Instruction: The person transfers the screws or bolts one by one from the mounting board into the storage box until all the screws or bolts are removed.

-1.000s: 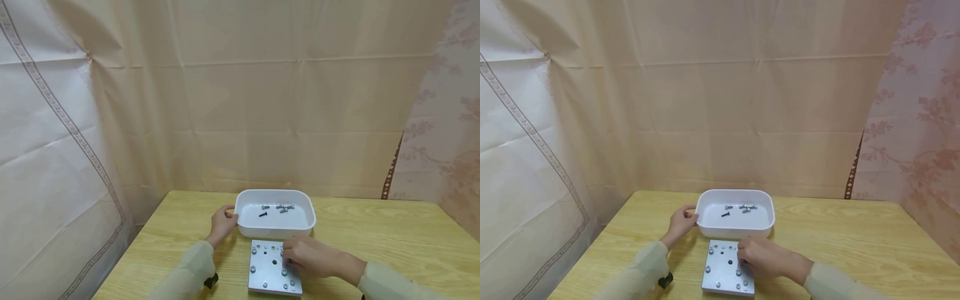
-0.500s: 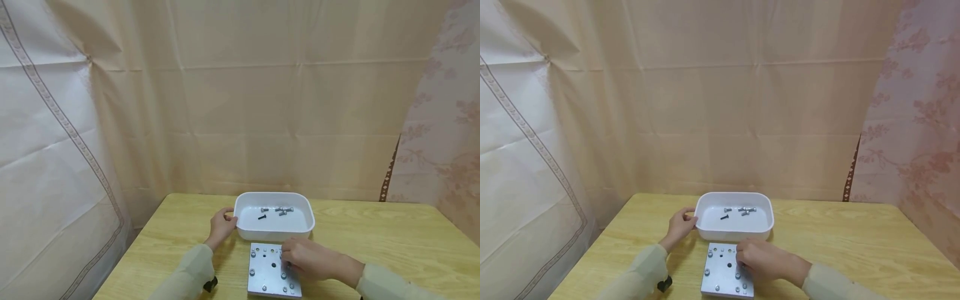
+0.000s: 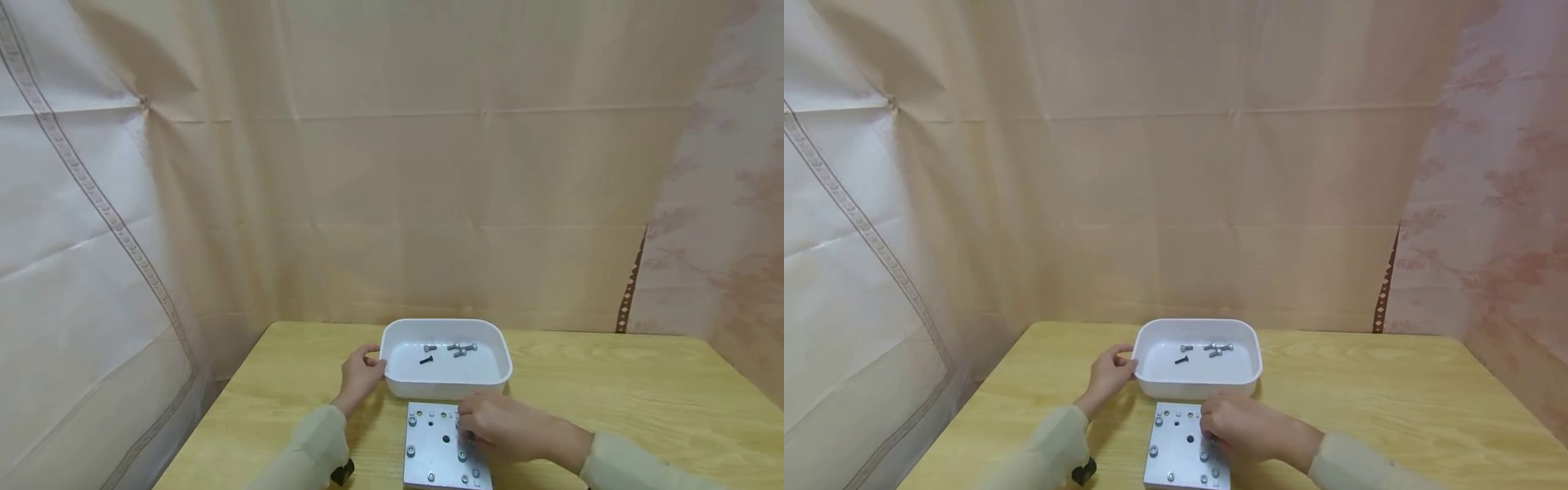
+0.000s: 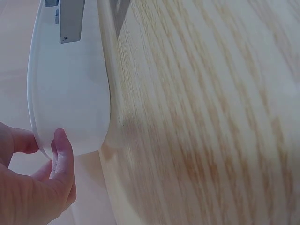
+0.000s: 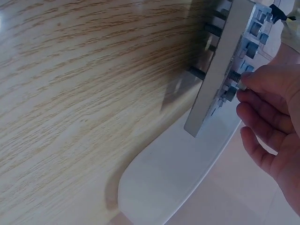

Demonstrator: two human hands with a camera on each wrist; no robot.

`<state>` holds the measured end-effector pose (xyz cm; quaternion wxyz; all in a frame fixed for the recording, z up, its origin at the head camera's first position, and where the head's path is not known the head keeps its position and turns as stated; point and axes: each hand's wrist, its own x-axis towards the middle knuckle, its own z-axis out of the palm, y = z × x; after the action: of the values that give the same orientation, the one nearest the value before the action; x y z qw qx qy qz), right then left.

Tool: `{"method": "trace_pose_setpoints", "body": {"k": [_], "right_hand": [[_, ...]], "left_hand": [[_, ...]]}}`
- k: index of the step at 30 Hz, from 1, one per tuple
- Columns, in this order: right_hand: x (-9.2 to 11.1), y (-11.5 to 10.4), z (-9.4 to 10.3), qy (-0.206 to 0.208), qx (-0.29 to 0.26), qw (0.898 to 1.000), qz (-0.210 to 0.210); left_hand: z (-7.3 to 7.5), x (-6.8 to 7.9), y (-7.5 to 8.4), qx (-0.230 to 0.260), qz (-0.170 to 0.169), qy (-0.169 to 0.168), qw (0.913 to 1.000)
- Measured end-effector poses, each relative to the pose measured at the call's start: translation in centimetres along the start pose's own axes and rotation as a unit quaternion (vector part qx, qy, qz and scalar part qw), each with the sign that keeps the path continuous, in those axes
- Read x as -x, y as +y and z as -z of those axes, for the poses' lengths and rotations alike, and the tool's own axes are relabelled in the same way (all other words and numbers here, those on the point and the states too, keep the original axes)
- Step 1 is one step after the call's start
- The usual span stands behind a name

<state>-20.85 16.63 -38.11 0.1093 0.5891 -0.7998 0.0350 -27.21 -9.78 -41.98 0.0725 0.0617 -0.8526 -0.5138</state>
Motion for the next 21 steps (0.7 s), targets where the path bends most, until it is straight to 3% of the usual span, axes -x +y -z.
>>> {"method": "trace_pose_setpoints", "body": {"k": [7, 21], "right_hand": [[-0.67, -0.06, -0.23, 0.008, -0.006, 1.0, 0.008], [-0.22, -0.07, 0.27, -0.026, -0.027, 0.999, -0.011]], "left_hand": [[0.66, 0.32, -0.36, 0.005, -0.009, 0.01, 0.9999], [-0.16, 0.2, -0.17, 0.013, 0.001, 0.01, 0.9999]]}}
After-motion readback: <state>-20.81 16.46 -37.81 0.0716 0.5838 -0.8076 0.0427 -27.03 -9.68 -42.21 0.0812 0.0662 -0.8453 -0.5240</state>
